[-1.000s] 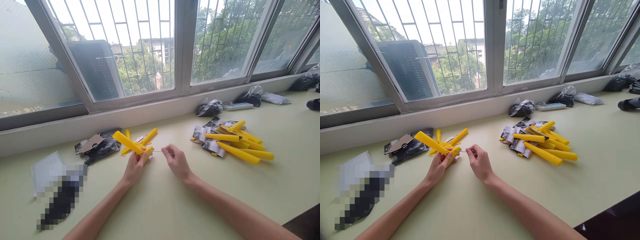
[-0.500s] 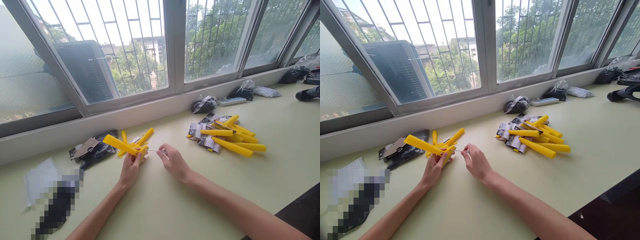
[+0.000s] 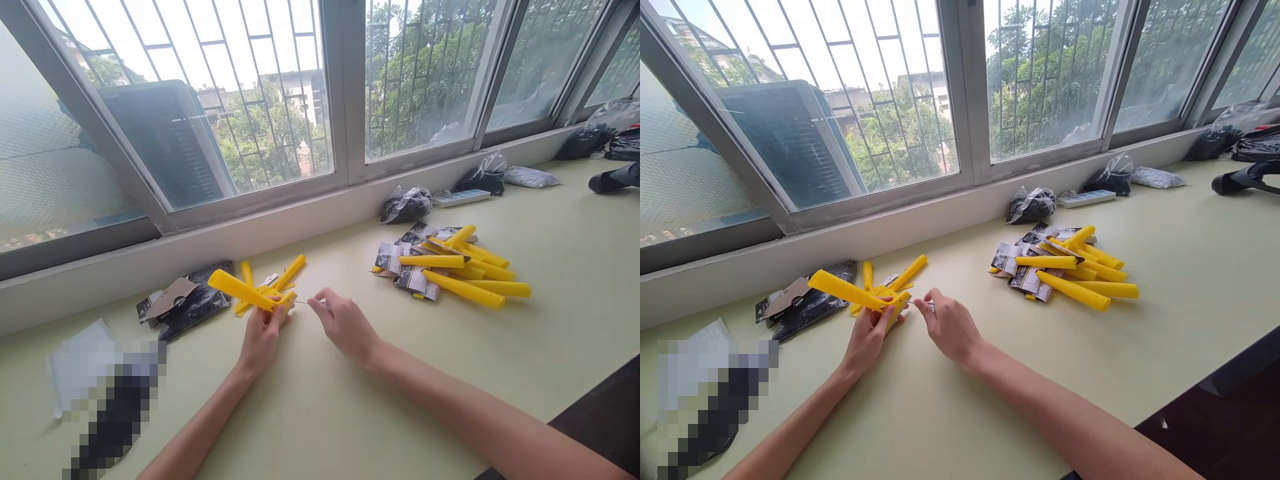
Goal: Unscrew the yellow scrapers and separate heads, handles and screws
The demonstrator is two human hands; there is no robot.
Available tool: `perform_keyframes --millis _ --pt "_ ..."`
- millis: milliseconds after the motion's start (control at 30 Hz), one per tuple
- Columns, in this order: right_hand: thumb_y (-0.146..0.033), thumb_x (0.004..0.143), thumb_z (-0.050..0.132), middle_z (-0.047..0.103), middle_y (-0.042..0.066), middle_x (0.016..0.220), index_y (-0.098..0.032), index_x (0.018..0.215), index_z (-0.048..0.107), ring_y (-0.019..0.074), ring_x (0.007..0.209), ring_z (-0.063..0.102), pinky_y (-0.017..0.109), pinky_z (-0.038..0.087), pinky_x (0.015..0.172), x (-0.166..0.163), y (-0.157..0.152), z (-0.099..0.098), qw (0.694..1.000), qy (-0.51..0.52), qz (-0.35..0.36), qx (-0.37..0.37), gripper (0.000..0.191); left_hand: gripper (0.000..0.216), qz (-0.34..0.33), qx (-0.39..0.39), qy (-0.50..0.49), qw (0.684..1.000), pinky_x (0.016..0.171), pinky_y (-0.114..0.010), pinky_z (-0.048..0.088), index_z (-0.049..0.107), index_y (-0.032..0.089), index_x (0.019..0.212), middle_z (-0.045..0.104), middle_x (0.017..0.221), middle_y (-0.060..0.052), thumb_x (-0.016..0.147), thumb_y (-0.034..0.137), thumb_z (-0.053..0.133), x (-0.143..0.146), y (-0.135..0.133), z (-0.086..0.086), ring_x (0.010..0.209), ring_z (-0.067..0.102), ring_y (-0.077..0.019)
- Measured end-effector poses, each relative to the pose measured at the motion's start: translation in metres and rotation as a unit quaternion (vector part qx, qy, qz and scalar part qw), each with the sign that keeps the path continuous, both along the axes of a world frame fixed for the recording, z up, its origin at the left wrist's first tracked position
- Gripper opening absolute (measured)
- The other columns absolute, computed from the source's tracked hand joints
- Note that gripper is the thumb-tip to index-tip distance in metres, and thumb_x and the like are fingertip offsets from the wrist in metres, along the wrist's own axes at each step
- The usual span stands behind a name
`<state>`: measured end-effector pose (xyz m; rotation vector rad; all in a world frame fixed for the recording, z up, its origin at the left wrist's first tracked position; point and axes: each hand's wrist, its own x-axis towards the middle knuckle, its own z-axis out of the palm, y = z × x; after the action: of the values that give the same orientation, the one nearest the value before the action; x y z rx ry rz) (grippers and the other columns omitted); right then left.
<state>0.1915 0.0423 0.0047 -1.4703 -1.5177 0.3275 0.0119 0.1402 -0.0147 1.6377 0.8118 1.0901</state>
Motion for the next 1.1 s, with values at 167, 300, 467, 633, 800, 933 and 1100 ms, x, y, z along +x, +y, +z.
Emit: perform_keyframes --millis 167,300,467,633,800,933,1100 --pt "-0.025 0.104 0.044 0.058 0.001 0.08 -0.021 0.089 0.055 0.0153 0.066 0.052 0.028 0.041 0.062 0.0026 0.0008 -0.002 0.998 -0.004 0.02 0.057 0.019 0.036 -0.001 0.011 0.015 1.0 0.094 -0.047 0.057 0.056 0.021 0.114 0.065 0.121 -0.011 0.091 0.047 0.066 -0.0003 0.0013 -0.002 0.105 0.068 -0.025" --pt "-0.02 0.101 0.045 0.06 0.007 0.103 -0.022 0.111 0.059 0.0178 0.085 0.061 0.029 0.047 0.071 -0.0004 -0.0016 0.0 0.993 -0.032 0.029 0.106 0.017 0.036 -0.002 0.015 0.01 1.0 0.094 -0.046 0.058 0.057 0.022 0.114 0.062 0.125 -0.009 0.091 0.048 0.066 -0.0002 0.0017 -0.0032 0.107 0.065 -0.0239" --pt "-0.04 0.105 0.043 0.058 0.0 0.069 -0.021 0.093 0.059 0.0158 0.058 0.052 0.029 0.035 0.057 -0.0029 -0.0042 0.0038 0.998 -0.044 -0.033 -0.03 0.028 0.041 0.016 -0.006 0.016 1.0 0.093 -0.046 0.057 0.057 0.021 0.113 0.063 0.124 -0.011 0.087 0.051 0.069 0.0006 -0.0002 0.001 0.108 0.065 -0.0261" --pt "-0.025 0.103 0.045 0.061 0.002 0.077 -0.021 0.082 0.054 0.016 0.066 0.055 0.028 0.04 0.063 0.0045 0.0007 -0.0011 1.0 -0.021 0.003 0.022 0.023 0.044 0.011 -0.011 0.021 1.0 0.094 -0.046 0.056 0.057 0.02 0.114 0.064 0.123 -0.012 0.086 0.053 0.069 0.001 -0.0019 0.0032 0.101 0.067 -0.025" --pt "-0.036 0.099 0.055 0.066 0.006 0.092 -0.021 0.109 0.056 0.02 0.078 0.062 0.029 0.043 0.068 0.0012 -0.003 0.0032 0.998 -0.052 -0.01 0.032 0.018 0.042 0.006 -0.005 0.022 1.0 0.093 -0.044 0.056 0.058 0.02 0.114 0.065 0.12 -0.01 0.087 0.051 0.069 0.0011 -0.0017 0.0024 0.102 0.067 -0.0245" --pt "-0.047 0.106 0.038 0.048 -0.003 0.056 -0.022 0.079 0.05 0.0151 0.05 0.043 0.029 0.027 0.054 -0.0014 -0.0063 0.0067 0.993 -0.07 -0.052 -0.084 0.039 0.041 0.014 -0.01 0.019 1.0 0.091 -0.043 0.056 0.058 0.02 0.113 0.067 0.118 -0.01 0.087 0.05 0.069 0.0014 -0.0021 0.0033 0.098 0.068 -0.0234" --pt "-0.027 0.1 0.048 0.058 0.0 0.07 -0.022 0.076 0.047 0.015 0.06 0.048 0.027 0.033 0.058 0.0026 -0.0038 0.0027 0.999 -0.01 -0.011 -0.039 0.025 0.044 0.016 -0.014 0.023 1.0 0.091 -0.043 0.055 0.057 0.02 0.114 0.069 0.116 -0.01 0.086 0.052 0.07 0.0012 -0.0019 0.0036 0.087 0.071 -0.0213"
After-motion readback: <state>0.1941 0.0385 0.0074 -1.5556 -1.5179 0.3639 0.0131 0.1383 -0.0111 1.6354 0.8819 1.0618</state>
